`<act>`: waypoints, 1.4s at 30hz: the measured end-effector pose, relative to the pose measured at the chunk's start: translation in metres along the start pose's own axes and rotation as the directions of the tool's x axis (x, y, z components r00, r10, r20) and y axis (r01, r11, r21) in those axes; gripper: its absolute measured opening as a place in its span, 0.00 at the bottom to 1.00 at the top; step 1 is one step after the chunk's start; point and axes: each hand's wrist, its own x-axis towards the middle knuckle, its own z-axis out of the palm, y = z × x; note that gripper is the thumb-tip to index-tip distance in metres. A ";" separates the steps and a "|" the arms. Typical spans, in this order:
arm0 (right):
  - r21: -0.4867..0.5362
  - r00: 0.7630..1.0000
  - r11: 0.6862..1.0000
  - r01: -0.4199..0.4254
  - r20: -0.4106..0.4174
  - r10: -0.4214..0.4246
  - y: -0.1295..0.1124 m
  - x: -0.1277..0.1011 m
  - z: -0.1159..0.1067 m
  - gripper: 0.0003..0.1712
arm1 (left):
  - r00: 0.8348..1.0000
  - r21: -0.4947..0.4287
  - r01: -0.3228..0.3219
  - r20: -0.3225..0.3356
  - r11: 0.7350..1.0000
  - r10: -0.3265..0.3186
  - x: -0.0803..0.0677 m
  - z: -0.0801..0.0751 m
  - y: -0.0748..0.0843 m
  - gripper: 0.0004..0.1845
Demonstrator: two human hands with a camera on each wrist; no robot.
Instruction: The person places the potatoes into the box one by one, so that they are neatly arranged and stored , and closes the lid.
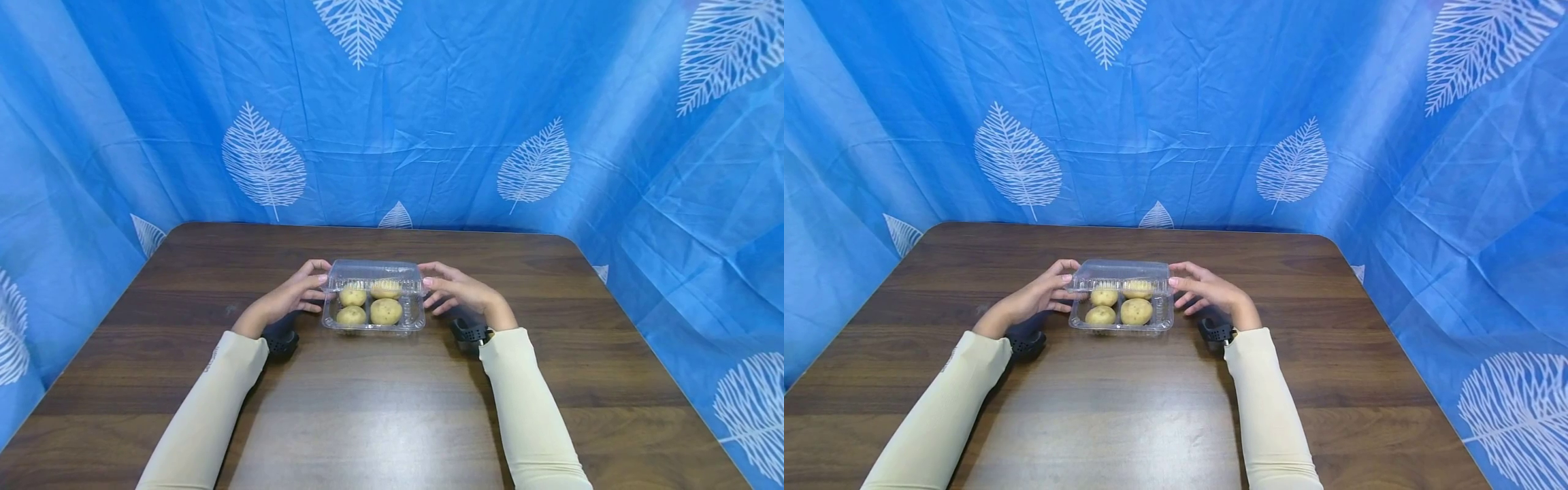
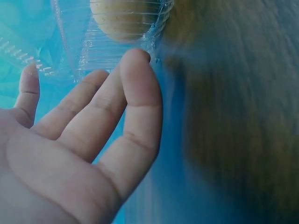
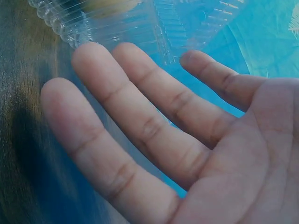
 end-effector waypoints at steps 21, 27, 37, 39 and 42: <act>-0.023 0.995 1.000 -0.007 0.103 0.009 0.001 -0.001 0.000 0.50 | 0.997 0.039 -0.018 0.073 0.999 0.015 -0.008 -0.006 -0.003 0.37; -0.010 0.993 1.000 -0.004 0.119 0.006 0.000 -0.002 0.003 0.54 | 0.997 0.024 -0.010 0.082 1.000 0.008 -0.007 -0.006 -0.005 0.38; -0.021 0.986 0.999 0.045 0.164 -0.041 0.007 0.001 0.005 0.57 | 0.996 0.017 -0.006 0.089 1.000 0.004 -0.006 -0.004 -0.005 0.40; -0.027 0.984 0.998 0.052 0.170 -0.047 0.007 0.001 0.006 0.57 | 0.996 0.017 -0.007 0.093 1.000 0.005 -0.006 -0.004 -0.006 0.40; -0.019 0.982 0.998 0.062 0.182 -0.057 0.008 0.001 0.007 0.57 | 0.995 0.012 0.000 0.096 1.000 -0.001 -0.006 -0.003 -0.007 0.41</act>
